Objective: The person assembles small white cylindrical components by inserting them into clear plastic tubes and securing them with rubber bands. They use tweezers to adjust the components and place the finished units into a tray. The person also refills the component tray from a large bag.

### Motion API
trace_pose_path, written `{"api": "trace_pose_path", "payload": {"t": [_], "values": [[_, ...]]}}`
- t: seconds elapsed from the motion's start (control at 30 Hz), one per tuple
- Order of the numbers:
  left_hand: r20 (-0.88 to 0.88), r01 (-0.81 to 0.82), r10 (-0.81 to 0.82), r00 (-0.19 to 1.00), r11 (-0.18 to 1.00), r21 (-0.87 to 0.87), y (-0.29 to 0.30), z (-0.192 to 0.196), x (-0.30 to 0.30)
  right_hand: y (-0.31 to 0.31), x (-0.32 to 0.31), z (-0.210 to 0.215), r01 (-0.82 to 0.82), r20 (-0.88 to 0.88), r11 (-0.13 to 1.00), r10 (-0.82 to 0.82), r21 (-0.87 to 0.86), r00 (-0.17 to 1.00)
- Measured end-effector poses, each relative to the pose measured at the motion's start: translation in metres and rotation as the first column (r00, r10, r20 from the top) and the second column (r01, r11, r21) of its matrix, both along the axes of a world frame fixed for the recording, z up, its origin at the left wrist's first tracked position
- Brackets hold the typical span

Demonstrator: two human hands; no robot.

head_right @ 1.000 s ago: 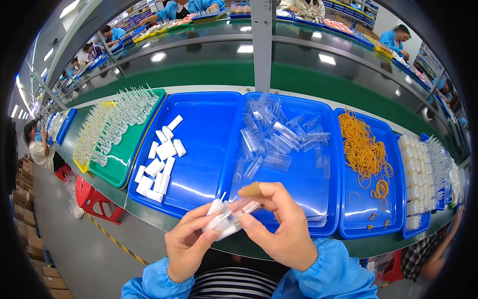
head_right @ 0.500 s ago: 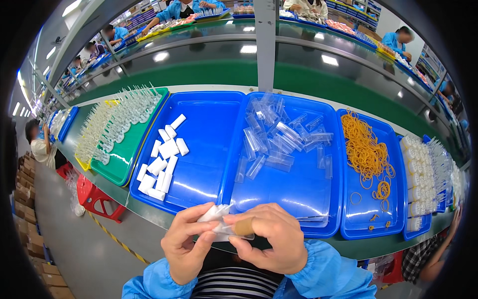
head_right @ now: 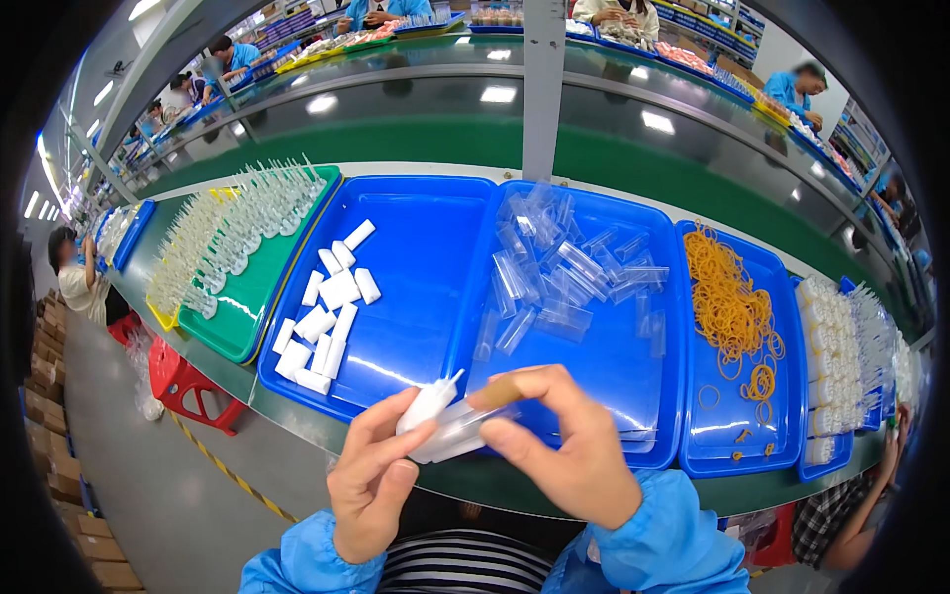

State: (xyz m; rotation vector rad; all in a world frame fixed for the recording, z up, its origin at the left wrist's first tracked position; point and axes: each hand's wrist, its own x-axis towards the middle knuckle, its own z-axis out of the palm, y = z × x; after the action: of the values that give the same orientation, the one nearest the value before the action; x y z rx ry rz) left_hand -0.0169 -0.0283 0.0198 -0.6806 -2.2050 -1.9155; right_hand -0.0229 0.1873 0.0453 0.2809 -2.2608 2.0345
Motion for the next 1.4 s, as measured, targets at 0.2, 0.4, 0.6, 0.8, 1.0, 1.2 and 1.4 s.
{"api": "trace_pose_path", "payload": {"t": [0.2,0.4,0.6,0.8,1.0,1.2,1.4], "values": [[0.131,0.001,-0.043,0.99,0.953,0.303,-0.002,-0.009,0.011,0.003,0.001,0.003,-0.044,0.037,0.989,0.05,-0.142,0.998],[0.065,0.027,-0.045,0.997,0.97,0.243,-0.003,-0.015,0.015,-0.008,0.012,-0.012,-0.089,-0.034,0.996,0.09,0.007,0.995],[0.183,0.124,-0.18,0.966,0.951,0.283,-0.002,0.001,0.003,-0.002,0.007,-0.003,-0.106,-0.094,0.986,0.118,0.125,0.989],[0.286,0.21,-0.311,0.906,0.919,0.335,-0.007,0.001,-0.008,0.009,0.009,0.0,-0.148,-0.113,0.971,0.171,0.189,0.979],[0.237,0.288,-0.348,0.907,0.923,0.255,-0.008,0.0,-0.007,0.006,0.01,-0.003,-0.143,-0.15,0.965,0.178,0.219,0.973],[0.304,0.234,-0.33,0.894,0.921,0.312,-0.011,-0.004,-0.006,0.015,-0.003,0.011,-0.188,-0.152,0.919,0.253,0.348,0.955],[0.347,0.128,-0.26,0.901,0.924,0.36,-0.01,-0.003,-0.007,0.05,-0.056,-0.004,0.303,-0.436,0.596,0.087,0.743,0.896]]}}
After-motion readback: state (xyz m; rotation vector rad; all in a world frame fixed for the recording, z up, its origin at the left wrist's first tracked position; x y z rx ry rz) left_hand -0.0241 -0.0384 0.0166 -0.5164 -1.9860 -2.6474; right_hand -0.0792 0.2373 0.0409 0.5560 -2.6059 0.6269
